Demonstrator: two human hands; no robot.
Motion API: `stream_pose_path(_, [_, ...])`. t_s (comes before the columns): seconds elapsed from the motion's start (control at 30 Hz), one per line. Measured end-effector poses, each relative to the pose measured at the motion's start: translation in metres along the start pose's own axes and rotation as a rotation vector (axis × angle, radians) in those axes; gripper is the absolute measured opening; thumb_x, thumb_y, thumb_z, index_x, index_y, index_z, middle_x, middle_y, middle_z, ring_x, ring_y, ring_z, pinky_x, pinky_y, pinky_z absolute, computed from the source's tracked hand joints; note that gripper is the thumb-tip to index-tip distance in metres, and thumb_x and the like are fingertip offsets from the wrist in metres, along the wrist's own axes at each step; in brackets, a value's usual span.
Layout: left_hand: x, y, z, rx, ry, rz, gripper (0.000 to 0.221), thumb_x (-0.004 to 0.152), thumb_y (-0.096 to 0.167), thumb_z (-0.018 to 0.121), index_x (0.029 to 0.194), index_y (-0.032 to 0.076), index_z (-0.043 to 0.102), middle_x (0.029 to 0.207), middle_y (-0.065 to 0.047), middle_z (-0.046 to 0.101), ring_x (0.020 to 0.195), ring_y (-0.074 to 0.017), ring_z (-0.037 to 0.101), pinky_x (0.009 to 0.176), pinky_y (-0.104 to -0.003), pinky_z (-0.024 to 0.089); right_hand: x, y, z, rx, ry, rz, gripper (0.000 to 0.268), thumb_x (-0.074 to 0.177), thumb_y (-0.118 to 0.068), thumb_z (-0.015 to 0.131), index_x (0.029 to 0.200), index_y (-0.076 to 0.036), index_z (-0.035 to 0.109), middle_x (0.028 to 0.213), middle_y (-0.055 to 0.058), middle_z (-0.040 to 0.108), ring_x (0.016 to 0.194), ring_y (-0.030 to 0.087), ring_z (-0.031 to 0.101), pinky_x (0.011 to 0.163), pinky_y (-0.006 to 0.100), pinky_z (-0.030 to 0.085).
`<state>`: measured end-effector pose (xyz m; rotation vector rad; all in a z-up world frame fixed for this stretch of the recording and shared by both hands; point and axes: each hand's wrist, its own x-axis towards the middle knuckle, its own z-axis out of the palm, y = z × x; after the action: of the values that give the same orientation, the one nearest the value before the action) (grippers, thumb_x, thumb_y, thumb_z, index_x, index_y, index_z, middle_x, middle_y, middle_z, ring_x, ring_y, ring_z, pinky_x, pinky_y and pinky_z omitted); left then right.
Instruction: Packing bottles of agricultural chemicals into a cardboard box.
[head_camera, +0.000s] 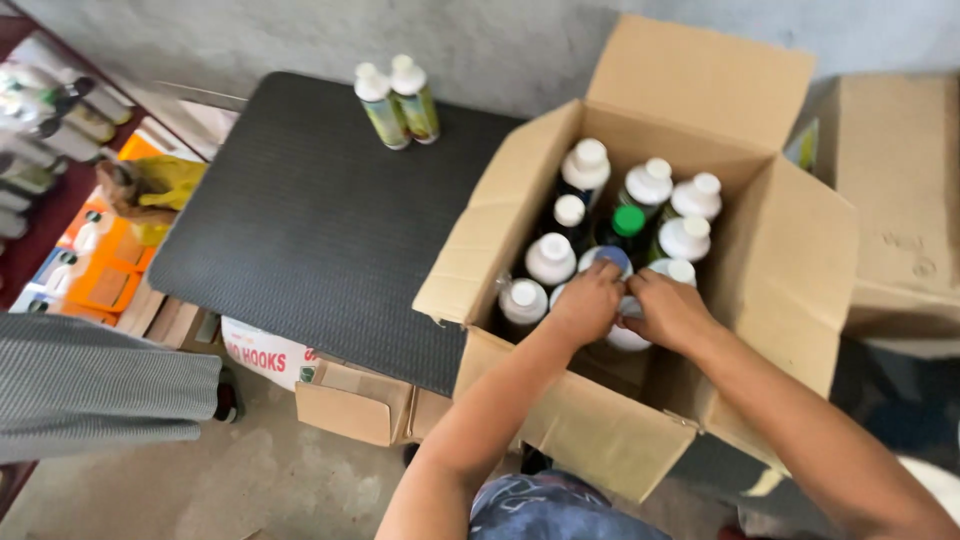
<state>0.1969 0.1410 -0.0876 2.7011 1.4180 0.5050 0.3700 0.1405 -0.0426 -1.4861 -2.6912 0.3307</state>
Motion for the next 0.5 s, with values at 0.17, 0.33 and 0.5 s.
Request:
stream_pose_path(0.17, [-0.003, -0.002, -0.032, -0.165, 0.225, 0.027, 0.041, 0.071, 0.017, 0.083, 0.108, 0.003, 0.07, 0.119, -0.016, 0.063, 0.125, -0.0363, 0.057, 0.104, -0.043, 0.052, -0.003, -0.014, -0.029, 0.051, 0.177, 0.048, 0.049, 0.073, -0.034, 0.084, 0.111, -0.009, 0.066, 0.108, 0.011, 0.066, 0.102, 0.035, 0.067, 0.079, 0.047, 0.056])
stream_pose_path(0.33, [-0.025, -0.01, -0.086, -0.299, 0.322, 0.031, 0.046, 0.077, 0.016, 0.081, 0.12, 0.006, 0.068, 0.125, -0.011, 0.064, 0.129, -0.0343, 0.058, 0.105, -0.042, 0.051, -0.008, -0.058, -0.063, 0.084, 0.288, 0.062, 0.045, 0.077, -0.031, 0.082, 0.114, -0.01, 0.067, 0.111, 0.008, 0.067, 0.1, 0.034, 0.068, 0.078, 0.046, 0.056])
stream_pose_path(0.5, [-0.057, -0.062, -0.126, -0.37, 0.368, -0.001, 0.051, 0.078, 0.017, 0.08, 0.127, 0.009, 0.067, 0.131, -0.011, 0.064, 0.126, -0.0321, 0.059, 0.105, -0.042, 0.052, 0.017, -0.122, -0.079, 0.106, 0.409, -0.018, 0.043, 0.079, -0.028, 0.08, 0.115, -0.01, 0.066, 0.109, 0.01, 0.067, 0.101, 0.035, 0.067, 0.077, 0.045, 0.056])
